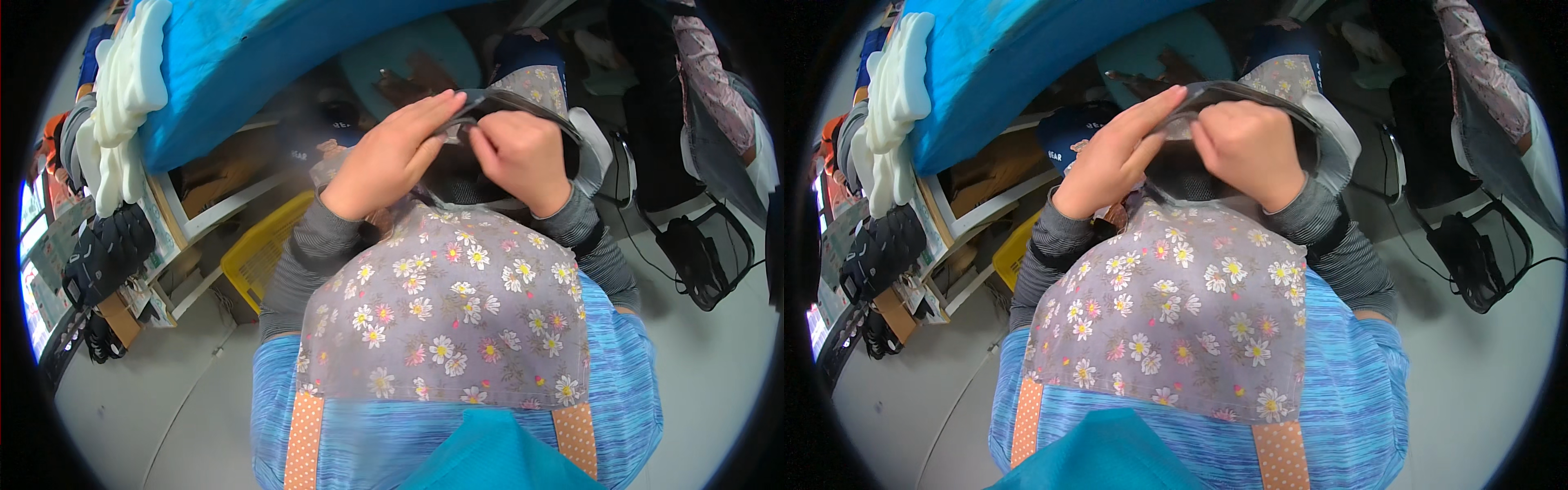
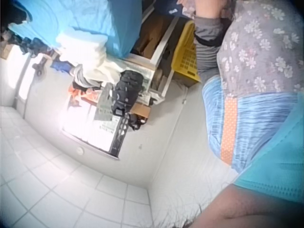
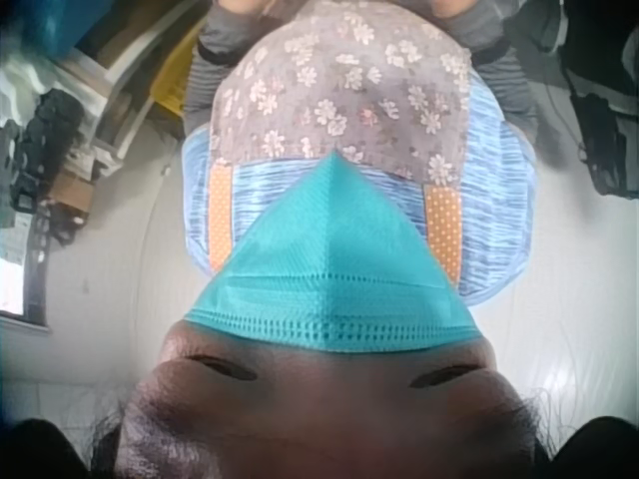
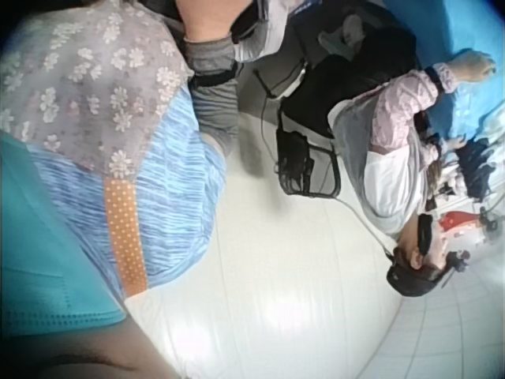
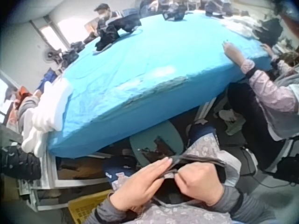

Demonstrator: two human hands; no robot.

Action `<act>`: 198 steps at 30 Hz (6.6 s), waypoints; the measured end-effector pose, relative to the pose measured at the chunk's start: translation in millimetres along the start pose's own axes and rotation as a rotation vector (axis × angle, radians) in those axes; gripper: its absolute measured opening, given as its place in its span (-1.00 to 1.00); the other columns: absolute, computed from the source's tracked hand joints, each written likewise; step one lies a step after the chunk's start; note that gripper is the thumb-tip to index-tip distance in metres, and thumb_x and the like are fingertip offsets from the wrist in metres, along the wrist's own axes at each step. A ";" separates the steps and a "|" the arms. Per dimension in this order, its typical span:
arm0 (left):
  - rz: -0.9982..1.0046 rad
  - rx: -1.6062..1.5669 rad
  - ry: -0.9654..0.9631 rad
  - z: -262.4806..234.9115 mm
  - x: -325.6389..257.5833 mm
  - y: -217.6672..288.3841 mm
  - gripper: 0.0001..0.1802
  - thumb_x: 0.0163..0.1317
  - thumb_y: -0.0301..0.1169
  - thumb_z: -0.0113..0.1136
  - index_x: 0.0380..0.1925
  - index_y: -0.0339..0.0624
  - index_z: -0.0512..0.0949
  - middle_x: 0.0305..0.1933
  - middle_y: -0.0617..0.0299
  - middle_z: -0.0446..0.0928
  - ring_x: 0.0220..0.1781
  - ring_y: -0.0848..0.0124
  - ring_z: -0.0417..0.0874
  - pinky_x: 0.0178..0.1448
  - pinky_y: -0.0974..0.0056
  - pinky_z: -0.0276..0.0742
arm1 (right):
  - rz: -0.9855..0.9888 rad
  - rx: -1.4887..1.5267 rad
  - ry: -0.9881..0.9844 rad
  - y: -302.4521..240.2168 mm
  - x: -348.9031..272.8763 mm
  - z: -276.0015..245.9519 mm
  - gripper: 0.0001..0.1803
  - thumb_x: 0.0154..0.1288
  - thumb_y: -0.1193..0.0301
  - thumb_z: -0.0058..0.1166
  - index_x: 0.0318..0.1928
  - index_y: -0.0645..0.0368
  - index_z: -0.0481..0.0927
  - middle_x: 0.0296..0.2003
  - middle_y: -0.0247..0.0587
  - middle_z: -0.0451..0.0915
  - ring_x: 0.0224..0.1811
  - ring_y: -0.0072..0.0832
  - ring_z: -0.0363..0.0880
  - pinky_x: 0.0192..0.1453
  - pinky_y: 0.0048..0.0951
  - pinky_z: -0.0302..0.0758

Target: The person handles a black shoe upper and a white padded component, inserting the padding into the interior and smoothing it by hand. They pick up small black pieces from a yellow basket and place them on the table before continuing to work on the shoe assembly.

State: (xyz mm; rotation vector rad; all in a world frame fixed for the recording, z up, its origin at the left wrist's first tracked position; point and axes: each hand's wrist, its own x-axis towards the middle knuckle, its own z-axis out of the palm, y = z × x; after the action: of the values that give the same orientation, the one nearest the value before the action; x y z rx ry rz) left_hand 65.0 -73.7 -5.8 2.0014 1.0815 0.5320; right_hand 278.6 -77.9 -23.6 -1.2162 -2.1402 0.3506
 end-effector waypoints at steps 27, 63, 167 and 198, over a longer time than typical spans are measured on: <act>-0.003 0.030 0.135 3.8 14.5 -3.4 -0.55 0.26 -0.54 0.13 0.18 -0.10 0.59 0.09 0.02 0.64 0.15 0.09 0.63 0.25 0.13 0.54 | 0.054 -0.055 -0.037 -2.2 -1.0 4.3 -0.83 0.25 0.41 0.25 -0.46 0.15 0.58 -0.56 -0.16 0.59 -0.52 -0.21 0.60 -0.44 -0.27 0.49; 0.125 0.251 0.082 -7.9 23.4 -22.8 -0.80 0.23 -0.39 0.29 -0.17 -0.17 0.72 -0.29 0.03 0.71 -0.28 0.08 0.73 -0.15 0.18 0.66 | 0.150 -0.076 -0.123 -11.6 -4.1 -3.9 -0.67 0.21 0.13 0.34 -0.45 0.13 0.64 -0.56 -0.23 0.61 -0.49 -0.27 0.63 -0.43 -0.30 0.50; 0.084 0.456 0.142 -36.8 32.8 31.0 -0.59 0.35 -0.09 0.22 -0.45 -0.24 0.62 -0.47 0.06 0.53 -0.41 0.04 0.57 -0.35 0.10 0.46 | -0.141 -0.245 0.190 6.4 33.0 -53.1 -0.77 0.07 0.27 0.45 -0.39 0.07 0.65 -0.50 -0.42 0.59 -0.41 -0.45 0.51 0.02 -0.33 0.29; 0.032 -0.344 -0.522 -9.0 47.8 57.1 -0.74 0.35 -0.28 0.27 -0.15 -0.28 0.66 -0.24 0.01 0.68 -0.18 0.21 0.70 -0.03 0.20 0.59 | 0.698 0.320 0.045 51.3 -9.2 -84.0 -0.33 0.23 0.62 -0.07 0.41 0.23 0.35 -0.07 -0.12 0.67 -0.27 -0.55 0.61 -0.15 -0.50 0.58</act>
State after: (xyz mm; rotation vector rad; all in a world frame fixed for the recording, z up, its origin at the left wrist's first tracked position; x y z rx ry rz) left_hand 114.3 -48.7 44.9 1.7166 0.5922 0.1737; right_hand 370.7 -64.9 9.9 -1.7136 -1.4813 0.9106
